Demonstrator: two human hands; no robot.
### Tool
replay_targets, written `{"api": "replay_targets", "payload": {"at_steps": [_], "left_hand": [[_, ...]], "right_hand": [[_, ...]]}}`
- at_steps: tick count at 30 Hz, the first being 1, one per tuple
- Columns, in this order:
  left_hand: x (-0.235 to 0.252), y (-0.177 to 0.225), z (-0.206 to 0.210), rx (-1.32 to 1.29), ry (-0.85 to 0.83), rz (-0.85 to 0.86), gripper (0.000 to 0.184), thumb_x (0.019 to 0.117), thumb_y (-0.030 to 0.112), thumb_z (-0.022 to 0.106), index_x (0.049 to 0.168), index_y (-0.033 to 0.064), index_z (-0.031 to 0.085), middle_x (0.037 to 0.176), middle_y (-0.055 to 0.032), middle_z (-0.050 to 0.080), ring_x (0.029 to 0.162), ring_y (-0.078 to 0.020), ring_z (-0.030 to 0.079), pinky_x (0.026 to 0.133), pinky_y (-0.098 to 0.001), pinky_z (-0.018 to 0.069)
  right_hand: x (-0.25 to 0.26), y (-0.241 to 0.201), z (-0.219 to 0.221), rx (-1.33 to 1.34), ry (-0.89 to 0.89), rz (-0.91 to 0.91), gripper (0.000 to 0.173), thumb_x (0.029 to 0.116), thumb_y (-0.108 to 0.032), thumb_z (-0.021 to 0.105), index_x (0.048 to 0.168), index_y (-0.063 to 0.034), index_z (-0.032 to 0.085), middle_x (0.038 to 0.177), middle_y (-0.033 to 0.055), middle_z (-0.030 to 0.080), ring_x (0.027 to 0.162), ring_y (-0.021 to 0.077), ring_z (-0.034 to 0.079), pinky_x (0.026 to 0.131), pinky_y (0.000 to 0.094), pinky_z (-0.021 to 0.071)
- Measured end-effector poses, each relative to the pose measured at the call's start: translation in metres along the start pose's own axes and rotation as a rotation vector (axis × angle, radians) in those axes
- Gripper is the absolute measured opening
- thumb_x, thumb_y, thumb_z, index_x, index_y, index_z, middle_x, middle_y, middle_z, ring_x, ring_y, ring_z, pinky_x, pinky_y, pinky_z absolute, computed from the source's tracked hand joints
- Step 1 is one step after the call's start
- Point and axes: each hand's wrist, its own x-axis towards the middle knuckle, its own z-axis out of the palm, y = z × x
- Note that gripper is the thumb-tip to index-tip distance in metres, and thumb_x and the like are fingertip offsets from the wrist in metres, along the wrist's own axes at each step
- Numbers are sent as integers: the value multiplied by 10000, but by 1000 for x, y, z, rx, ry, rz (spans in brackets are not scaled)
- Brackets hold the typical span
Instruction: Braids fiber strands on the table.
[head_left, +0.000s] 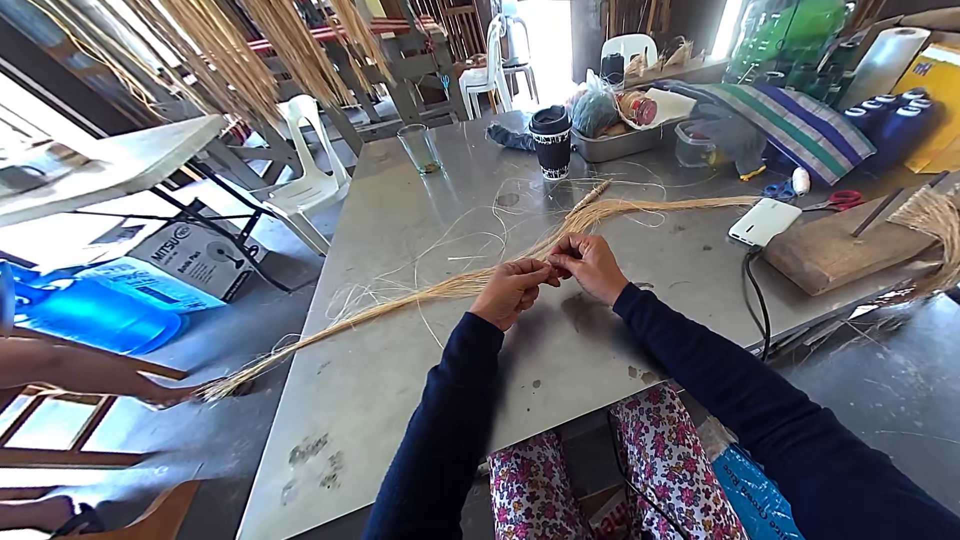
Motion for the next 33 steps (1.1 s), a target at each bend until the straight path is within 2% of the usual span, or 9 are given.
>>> {"api": "replay_targets", "payload": {"at_steps": [5, 8, 12, 17, 24, 31, 33], "left_hand": [[-1, 4, 1, -8, 31, -33, 211, 1058, 51, 490, 1100, 2, 691, 846, 1, 711, 435, 45, 320, 405, -130, 270], [0, 6, 4, -35, 108, -82, 244, 1059, 34, 461, 1166, 3, 678, 880, -8, 714, 441, 34, 316, 408, -141, 264], [1, 8, 11, -103, 226, -96, 290, 1033, -18, 435, 1233, -11, 644, 928, -29, 726, 467, 26, 368, 429, -147, 299], [1, 5, 14, -126, 321, -21, 286, 1033, -15, 470, 1239, 13, 666, 979, -25, 722, 494, 18, 379, 446, -159, 302], [1, 4, 13, -54, 346, 49, 227, 1004, -7, 581, 1204, 7, 686, 944, -20, 726, 498, 20, 387, 448, -164, 300], [2, 4, 13, -164, 359, 4, 187, 1030, 63, 561, 1151, 38, 702, 924, -10, 725, 487, 22, 393, 432, -147, 288], [2, 5, 14, -212, 360, -17, 191, 1037, 72, 546, 1148, 43, 698, 917, -10, 726, 496, 23, 424, 430, -142, 300]], "right_hand": [[1, 2, -4, -59, 37, -35, 60, 960, -7, 659, 970, 49, 680, 814, 84, 688, 694, 90, 649, 684, 262, 562], [1, 3, -3, -131, 55, -75, 64, 953, -7, 670, 971, 51, 686, 850, 107, 694, 731, 116, 664, 705, 273, 570], [0, 2, -3, -184, 49, -101, 75, 938, -13, 693, 959, 59, 700, 902, 136, 686, 776, 148, 661, 742, 293, 566], [-1, 2, -1, -152, 16, -42, 77, 944, -18, 692, 949, 57, 706, 857, 114, 697, 750, 123, 657, 733, 286, 561], [-2, 0, 1, -139, -8, -9, 79, 947, -24, 696, 948, 55, 704, 852, 105, 698, 742, 109, 657, 721, 271, 561], [-3, 0, 1, -130, -22, -19, 75, 946, -18, 690, 950, 56, 705, 861, 113, 702, 755, 117, 664, 733, 277, 566], [-2, -1, 1, -129, -26, -16, 71, 945, -14, 690, 952, 55, 707, 866, 114, 703, 757, 117, 664, 732, 277, 566]]}}
